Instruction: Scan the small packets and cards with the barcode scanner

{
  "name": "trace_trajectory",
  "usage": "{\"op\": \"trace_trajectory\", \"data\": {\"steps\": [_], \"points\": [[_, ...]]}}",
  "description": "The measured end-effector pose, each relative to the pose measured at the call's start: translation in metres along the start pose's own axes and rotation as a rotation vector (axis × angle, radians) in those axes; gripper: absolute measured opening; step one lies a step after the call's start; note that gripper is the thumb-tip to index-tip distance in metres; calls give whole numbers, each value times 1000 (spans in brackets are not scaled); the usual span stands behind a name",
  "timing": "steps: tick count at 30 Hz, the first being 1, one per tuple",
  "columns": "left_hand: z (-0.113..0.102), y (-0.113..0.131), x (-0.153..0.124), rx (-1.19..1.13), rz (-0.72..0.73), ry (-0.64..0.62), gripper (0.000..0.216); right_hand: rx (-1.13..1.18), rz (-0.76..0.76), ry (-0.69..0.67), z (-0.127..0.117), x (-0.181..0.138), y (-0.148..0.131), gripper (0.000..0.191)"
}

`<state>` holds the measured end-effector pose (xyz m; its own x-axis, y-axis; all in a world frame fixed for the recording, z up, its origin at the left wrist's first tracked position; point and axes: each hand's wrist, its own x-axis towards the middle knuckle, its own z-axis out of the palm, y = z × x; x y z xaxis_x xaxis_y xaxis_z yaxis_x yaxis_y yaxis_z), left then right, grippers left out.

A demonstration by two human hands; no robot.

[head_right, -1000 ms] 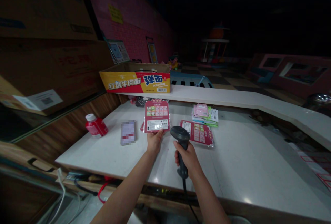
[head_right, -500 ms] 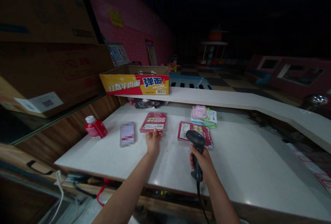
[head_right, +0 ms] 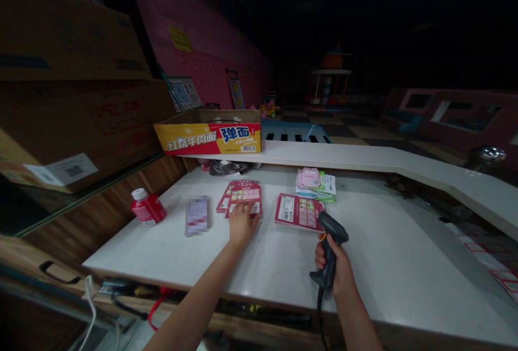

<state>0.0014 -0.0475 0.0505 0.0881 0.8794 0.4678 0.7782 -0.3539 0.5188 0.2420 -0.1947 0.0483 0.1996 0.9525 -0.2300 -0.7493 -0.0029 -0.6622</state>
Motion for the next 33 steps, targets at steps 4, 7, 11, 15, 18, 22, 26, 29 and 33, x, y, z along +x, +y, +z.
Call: {"op": "trace_trajectory", "data": {"steps": [4,7,11,15,18,22,26,29,33], "points": [[-1,-1,6,165,13,-179,41,33,-3,4,-3,0,-1,34],[-7,-10,14,227,-10,-205,39,43,2,0,-3,0,-1,33],[-18,-28,25,285,-61,-264,46,84,6,-3,-3,-1,-1,33],[-24,-42,33,297,-43,-293,49,96,13,0,-2,-2,-1,34],[-24,-46,37,281,-24,-301,47,79,4,-4,-3,-1,-1,33],[-21,-46,38,267,1,-286,44,57,1,-3,-4,0,-1,33],[-18,-46,36,239,-14,-238,46,61,-6,-5,-4,0,-1,33],[-14,-40,35,112,-7,-122,46,57,-2,-4,-3,1,-2,33],[2,-12,37,-189,-2,-41,33,68,5,-5,-1,1,-3,33]]}}
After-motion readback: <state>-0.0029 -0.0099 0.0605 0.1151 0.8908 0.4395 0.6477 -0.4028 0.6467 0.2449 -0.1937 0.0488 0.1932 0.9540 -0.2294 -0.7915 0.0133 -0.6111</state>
